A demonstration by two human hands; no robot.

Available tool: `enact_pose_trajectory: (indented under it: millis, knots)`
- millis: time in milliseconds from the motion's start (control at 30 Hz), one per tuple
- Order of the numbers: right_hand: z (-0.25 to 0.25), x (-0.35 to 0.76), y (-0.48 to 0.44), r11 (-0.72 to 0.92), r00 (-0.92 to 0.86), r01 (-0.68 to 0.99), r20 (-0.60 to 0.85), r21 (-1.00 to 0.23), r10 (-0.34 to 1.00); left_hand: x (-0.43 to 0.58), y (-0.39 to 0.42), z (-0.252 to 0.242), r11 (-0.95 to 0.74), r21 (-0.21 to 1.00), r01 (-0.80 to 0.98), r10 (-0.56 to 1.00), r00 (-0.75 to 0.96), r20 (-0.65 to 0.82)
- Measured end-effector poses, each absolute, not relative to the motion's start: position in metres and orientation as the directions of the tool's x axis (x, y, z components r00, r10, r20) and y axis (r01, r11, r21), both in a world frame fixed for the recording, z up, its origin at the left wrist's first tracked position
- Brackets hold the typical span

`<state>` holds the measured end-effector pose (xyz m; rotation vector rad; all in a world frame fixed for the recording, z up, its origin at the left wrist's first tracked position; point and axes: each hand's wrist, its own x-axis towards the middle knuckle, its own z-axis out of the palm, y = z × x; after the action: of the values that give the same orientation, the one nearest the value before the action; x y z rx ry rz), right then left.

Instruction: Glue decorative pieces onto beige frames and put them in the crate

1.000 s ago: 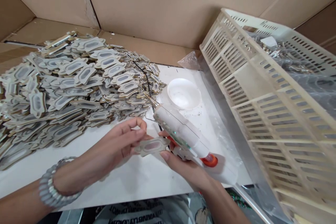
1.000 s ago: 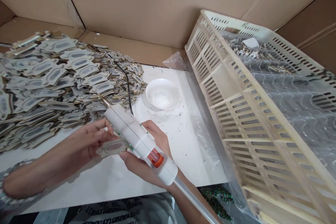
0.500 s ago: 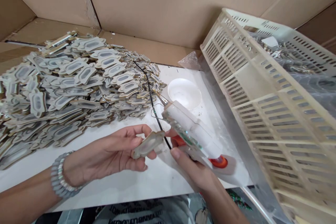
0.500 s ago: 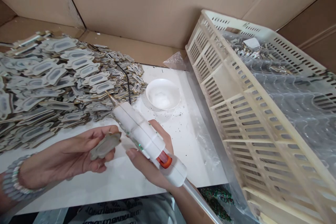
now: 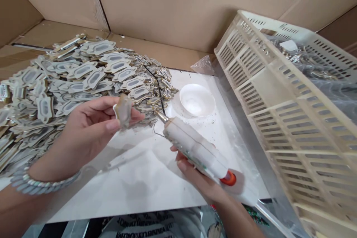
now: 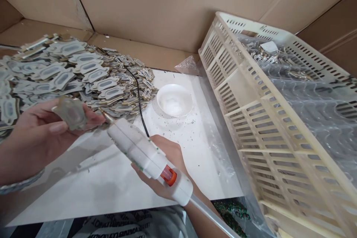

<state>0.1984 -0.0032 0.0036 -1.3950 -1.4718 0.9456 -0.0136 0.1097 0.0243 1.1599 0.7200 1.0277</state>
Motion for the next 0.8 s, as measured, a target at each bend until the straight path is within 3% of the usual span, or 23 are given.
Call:
enact_pose_trajectory:
  millis: [167,300,433,800]
  knots:
    - [0.0037,0.2019,-0.0040,0.118,-0.123,0.283,0.086,-0.952,0.989,-0.0144,0.1065,0.0231,-0.115,0.969,-0.220,0.915,0.356,0.190]
    - [0.0033,0.2038,-0.0010,0.237,-0.204,0.330,0.176,-0.914,0.963,-0.0161,0.1037,0.0221,-0.190,0.966,-0.176,0.897,0.369,0.243]
    - [-0.0021,0.1999,0.0008,0.309,-0.199,0.319,0.256,-0.896,0.946,-0.0166,0.1022,0.0226,-0.190,0.964,-0.189,0.883,0.397,0.251]
    - [-0.0046,0.1985,0.0027,0.337,-0.202,0.354,0.280,-0.872,0.938,-0.0163,0.1022,0.0225,-0.166,0.965,-0.205,0.882,0.406,0.238]
